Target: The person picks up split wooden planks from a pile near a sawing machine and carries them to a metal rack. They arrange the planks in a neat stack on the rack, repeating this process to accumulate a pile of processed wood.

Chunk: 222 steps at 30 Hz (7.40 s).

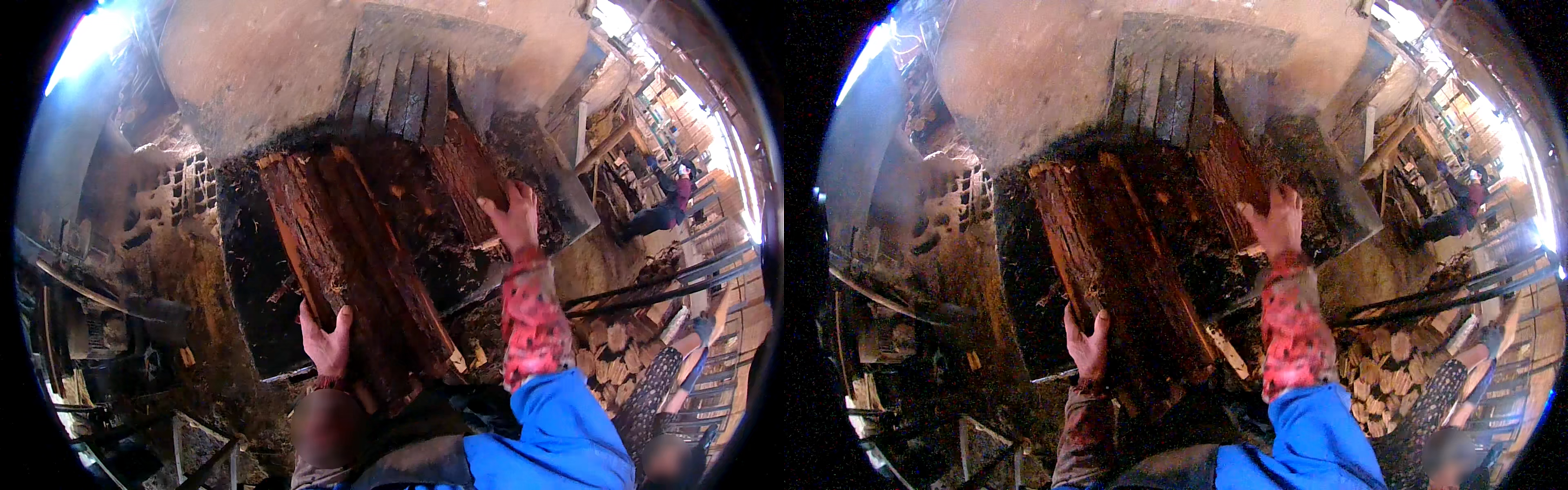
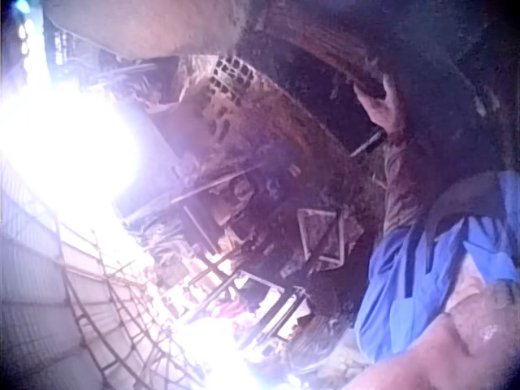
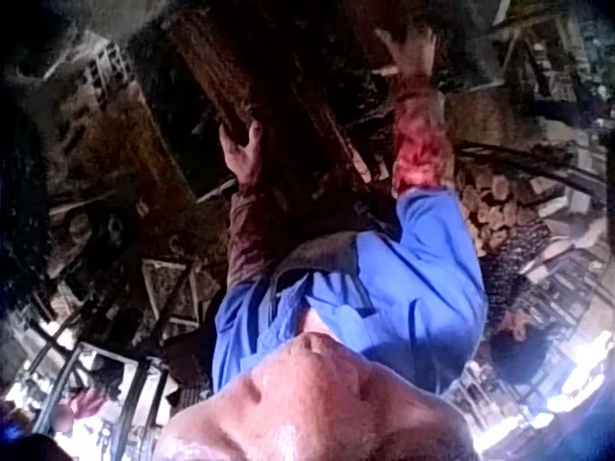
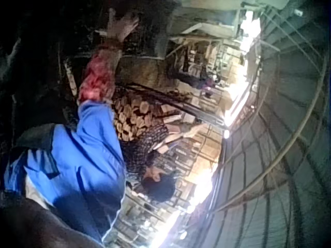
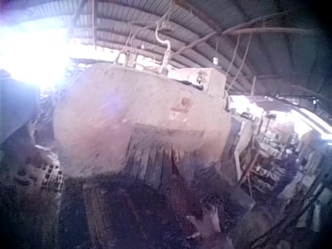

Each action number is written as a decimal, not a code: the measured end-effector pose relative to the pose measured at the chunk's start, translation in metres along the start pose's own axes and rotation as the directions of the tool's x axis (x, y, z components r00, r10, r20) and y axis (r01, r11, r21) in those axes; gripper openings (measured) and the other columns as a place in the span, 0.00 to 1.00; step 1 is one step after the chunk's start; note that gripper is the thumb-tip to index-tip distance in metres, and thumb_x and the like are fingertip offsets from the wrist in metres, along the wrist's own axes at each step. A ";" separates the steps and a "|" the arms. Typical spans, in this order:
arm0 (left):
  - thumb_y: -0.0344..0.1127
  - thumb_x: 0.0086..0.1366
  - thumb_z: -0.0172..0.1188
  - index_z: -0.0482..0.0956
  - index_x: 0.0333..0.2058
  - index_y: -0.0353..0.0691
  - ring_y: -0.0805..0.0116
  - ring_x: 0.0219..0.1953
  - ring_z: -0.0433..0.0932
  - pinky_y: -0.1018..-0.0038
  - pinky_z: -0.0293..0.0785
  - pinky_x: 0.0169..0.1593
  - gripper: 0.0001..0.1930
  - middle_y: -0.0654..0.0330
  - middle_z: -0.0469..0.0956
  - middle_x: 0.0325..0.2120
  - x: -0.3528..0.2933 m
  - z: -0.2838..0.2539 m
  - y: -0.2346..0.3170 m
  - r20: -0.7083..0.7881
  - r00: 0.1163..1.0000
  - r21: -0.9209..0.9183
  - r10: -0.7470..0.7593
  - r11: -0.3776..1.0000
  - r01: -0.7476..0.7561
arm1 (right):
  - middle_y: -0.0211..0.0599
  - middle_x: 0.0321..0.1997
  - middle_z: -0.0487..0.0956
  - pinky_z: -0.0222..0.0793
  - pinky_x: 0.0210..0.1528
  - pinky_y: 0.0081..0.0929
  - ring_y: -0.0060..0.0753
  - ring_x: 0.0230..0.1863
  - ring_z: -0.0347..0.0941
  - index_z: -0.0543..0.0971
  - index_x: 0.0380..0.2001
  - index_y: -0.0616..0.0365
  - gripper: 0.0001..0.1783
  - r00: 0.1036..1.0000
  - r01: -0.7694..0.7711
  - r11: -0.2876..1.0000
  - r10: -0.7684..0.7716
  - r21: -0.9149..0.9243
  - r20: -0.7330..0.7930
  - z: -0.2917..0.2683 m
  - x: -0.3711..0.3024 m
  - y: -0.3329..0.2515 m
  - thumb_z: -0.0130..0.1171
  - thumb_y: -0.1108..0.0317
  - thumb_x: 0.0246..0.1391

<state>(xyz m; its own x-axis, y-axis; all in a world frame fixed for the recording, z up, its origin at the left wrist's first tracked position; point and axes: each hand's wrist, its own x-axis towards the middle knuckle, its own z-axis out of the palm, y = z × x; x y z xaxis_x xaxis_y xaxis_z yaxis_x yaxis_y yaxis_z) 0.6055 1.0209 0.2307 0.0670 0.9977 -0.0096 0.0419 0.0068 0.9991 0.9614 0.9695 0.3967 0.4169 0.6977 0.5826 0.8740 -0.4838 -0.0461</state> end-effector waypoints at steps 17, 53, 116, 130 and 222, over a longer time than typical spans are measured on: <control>0.42 0.54 0.70 0.65 0.57 0.32 0.63 0.50 0.73 0.71 0.67 0.55 0.36 0.53 0.73 0.48 0.002 0.002 0.003 0.021 0.999 -0.067 0.036 0.997 -0.034 | 0.50 0.46 0.79 0.70 0.51 0.35 0.40 0.45 0.78 0.69 0.55 0.66 0.48 0.848 -0.423 0.885 0.310 0.196 0.431 -0.038 -0.034 0.042 0.74 0.49 0.33; 0.51 0.49 0.72 0.65 0.56 0.31 0.52 0.49 0.74 0.66 0.70 0.52 0.41 0.47 0.74 0.46 0.005 -0.003 0.016 0.010 0.999 0.033 0.035 0.999 -0.035 | 0.61 0.54 0.69 0.67 0.54 0.40 0.57 0.53 0.68 0.68 0.51 0.75 0.38 0.805 -0.207 0.915 -0.042 0.346 0.592 -0.088 -0.176 -0.137 0.68 0.54 0.47; 0.63 0.52 0.66 0.63 0.61 0.36 0.60 0.59 0.66 0.64 0.60 0.62 0.47 0.54 0.68 0.57 -0.145 -0.139 -0.011 0.277 0.908 -0.489 -0.314 0.768 0.414 | 0.40 0.64 0.64 0.57 0.64 0.41 0.42 0.61 0.62 0.60 0.64 0.55 0.37 0.240 -0.913 0.138 -0.579 0.384 0.779 0.072 -0.285 -0.111 0.48 0.41 0.60; 0.57 0.55 0.66 0.65 0.60 0.35 0.64 0.54 0.71 0.68 0.64 0.59 0.41 0.55 0.73 0.53 -0.228 -0.258 -0.026 -0.071 0.910 -0.673 -0.408 0.693 0.258 | 0.42 0.56 0.70 0.67 0.53 0.36 0.38 0.52 0.69 0.64 0.58 0.60 0.36 -0.061 -0.965 0.225 -0.696 0.138 0.715 -0.035 -0.328 -0.300 0.53 0.44 0.58; 0.55 0.57 0.65 0.76 0.49 0.34 0.69 0.40 0.77 0.72 0.73 0.46 0.31 0.59 0.78 0.41 -1.362 -0.489 0.069 -0.378 -0.503 0.048 -0.778 0.526 -0.849 | 0.31 0.40 0.78 0.69 0.44 0.26 0.23 0.39 0.72 0.78 0.43 0.63 0.28 -0.989 0.138 0.229 0.083 0.964 0.122 -0.789 -1.346 -0.428 0.54 0.44 0.59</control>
<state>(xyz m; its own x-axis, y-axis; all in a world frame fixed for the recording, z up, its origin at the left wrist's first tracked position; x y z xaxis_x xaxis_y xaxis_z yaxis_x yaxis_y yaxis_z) 0.0293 -0.3048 0.3328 -0.4427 -0.4813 -0.7566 0.0130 -0.8471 0.5313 -0.1705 -0.1798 0.2720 -0.3097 -0.6658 -0.6788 0.4981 0.4946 -0.7123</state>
